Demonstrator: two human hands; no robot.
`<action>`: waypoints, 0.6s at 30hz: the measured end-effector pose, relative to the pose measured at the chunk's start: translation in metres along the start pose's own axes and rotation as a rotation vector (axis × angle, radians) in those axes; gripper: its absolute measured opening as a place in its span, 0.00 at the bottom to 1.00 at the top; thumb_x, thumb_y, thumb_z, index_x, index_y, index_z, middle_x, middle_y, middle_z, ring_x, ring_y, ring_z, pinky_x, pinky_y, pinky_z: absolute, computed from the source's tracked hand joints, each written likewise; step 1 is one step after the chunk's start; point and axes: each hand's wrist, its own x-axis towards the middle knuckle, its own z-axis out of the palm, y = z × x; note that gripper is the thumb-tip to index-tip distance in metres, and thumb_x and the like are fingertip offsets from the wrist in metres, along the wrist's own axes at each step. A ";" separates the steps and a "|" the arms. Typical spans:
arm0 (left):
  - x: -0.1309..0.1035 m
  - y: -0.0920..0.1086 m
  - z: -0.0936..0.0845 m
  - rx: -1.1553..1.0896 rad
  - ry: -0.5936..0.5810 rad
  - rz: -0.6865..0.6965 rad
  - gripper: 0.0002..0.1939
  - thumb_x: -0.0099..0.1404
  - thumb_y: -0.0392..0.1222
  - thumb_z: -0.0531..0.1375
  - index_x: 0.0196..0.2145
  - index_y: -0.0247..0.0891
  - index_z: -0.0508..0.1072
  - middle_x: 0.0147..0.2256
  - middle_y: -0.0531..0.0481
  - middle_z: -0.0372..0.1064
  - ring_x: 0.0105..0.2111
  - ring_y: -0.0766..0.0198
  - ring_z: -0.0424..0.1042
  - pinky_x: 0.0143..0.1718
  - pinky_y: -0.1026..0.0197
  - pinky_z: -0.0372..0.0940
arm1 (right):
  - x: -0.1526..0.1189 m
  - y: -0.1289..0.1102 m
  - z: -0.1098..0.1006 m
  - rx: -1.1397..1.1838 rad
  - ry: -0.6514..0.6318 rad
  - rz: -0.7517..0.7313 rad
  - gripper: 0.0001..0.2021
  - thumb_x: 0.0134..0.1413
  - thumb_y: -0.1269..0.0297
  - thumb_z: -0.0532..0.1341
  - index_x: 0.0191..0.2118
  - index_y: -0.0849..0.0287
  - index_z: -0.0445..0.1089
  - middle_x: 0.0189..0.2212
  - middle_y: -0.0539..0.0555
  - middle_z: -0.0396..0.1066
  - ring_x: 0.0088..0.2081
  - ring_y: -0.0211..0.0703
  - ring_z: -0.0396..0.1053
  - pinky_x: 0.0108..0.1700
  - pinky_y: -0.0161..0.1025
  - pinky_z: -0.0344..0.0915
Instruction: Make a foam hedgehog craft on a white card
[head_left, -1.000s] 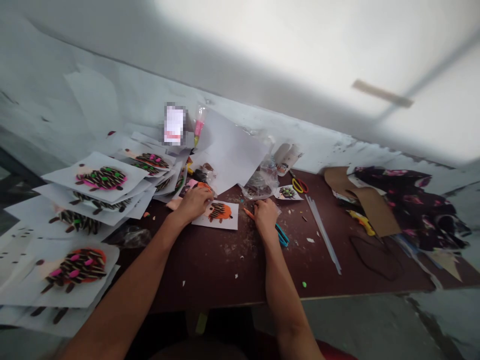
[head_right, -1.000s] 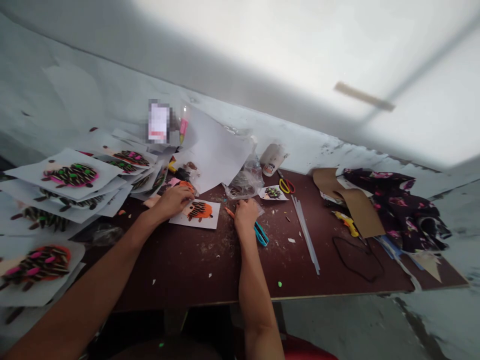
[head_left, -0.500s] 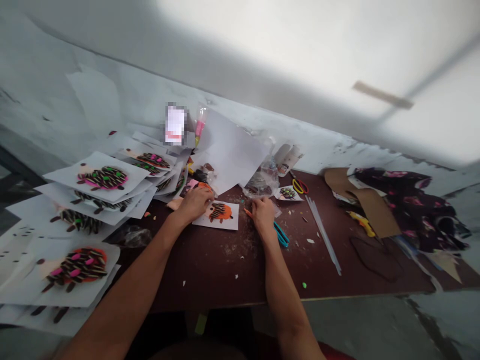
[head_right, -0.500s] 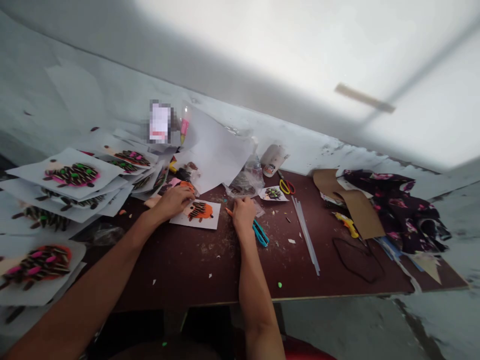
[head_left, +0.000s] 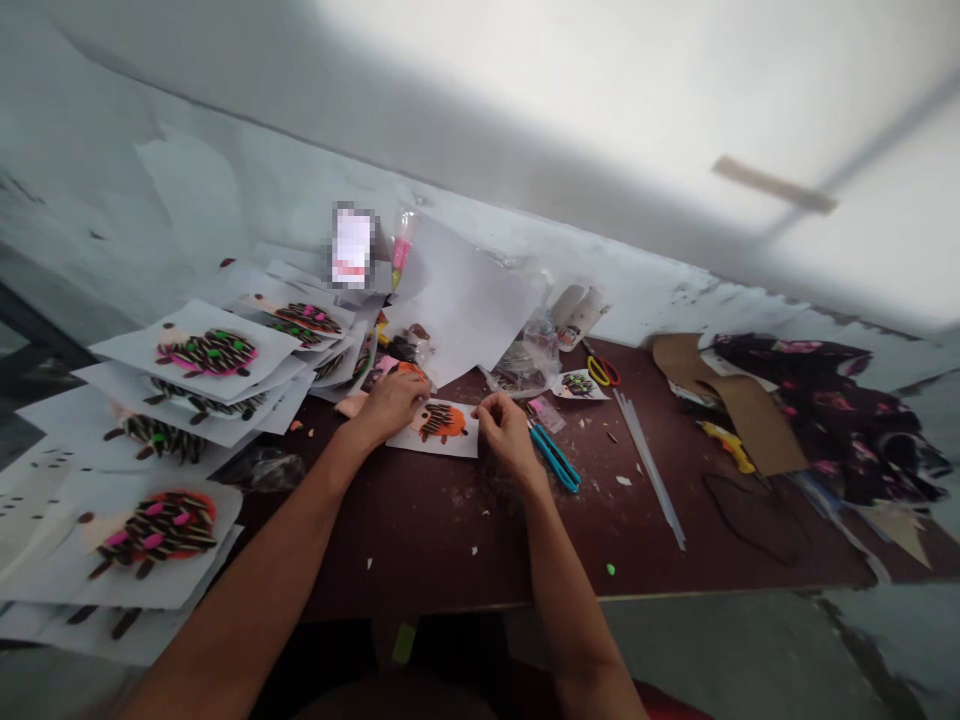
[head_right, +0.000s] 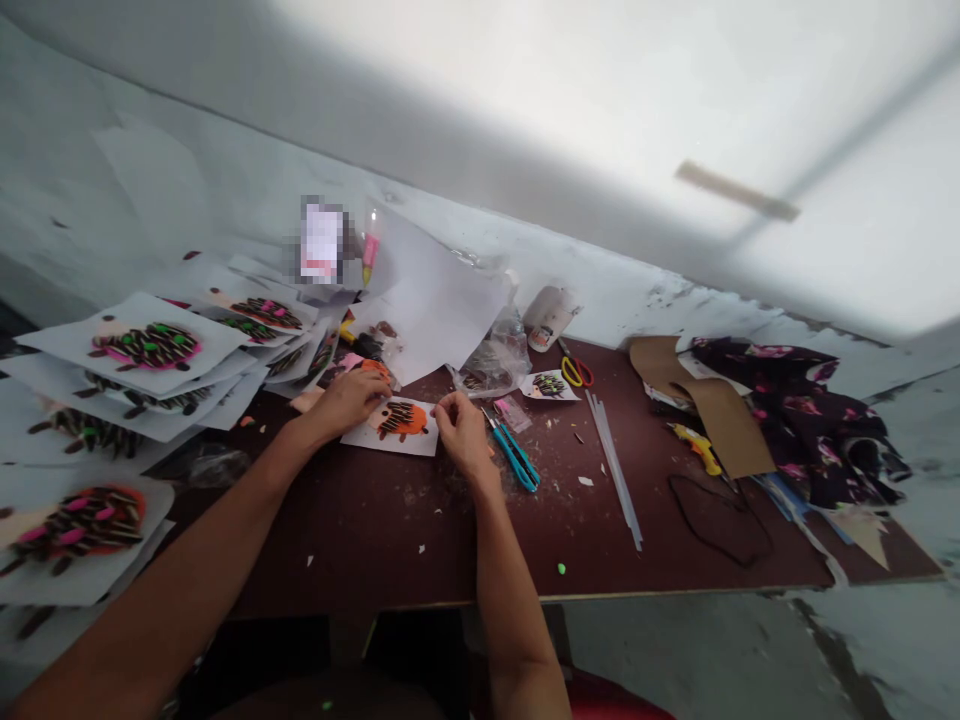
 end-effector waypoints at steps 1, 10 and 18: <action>0.000 0.001 -0.001 -0.002 0.003 0.000 0.11 0.63 0.32 0.57 0.33 0.40 0.80 0.40 0.45 0.78 0.44 0.54 0.72 0.46 0.53 0.66 | -0.001 -0.002 0.001 -0.014 -0.011 -0.022 0.08 0.58 0.61 0.56 0.31 0.57 0.68 0.27 0.49 0.71 0.28 0.39 0.65 0.34 0.35 0.60; 0.000 0.002 -0.001 -0.023 -0.006 -0.026 0.12 0.62 0.31 0.57 0.34 0.40 0.80 0.41 0.44 0.78 0.45 0.53 0.72 0.48 0.52 0.67 | -0.012 -0.002 0.010 0.004 -0.082 -0.091 0.10 0.60 0.66 0.57 0.38 0.56 0.77 0.38 0.54 0.79 0.40 0.44 0.74 0.45 0.39 0.67; 0.000 0.000 0.000 -0.028 -0.002 -0.018 0.11 0.62 0.31 0.57 0.34 0.40 0.80 0.42 0.44 0.78 0.45 0.54 0.72 0.49 0.53 0.67 | -0.017 -0.009 0.014 -0.109 -0.104 -0.125 0.07 0.60 0.66 0.61 0.34 0.56 0.78 0.33 0.51 0.76 0.31 0.39 0.69 0.39 0.35 0.65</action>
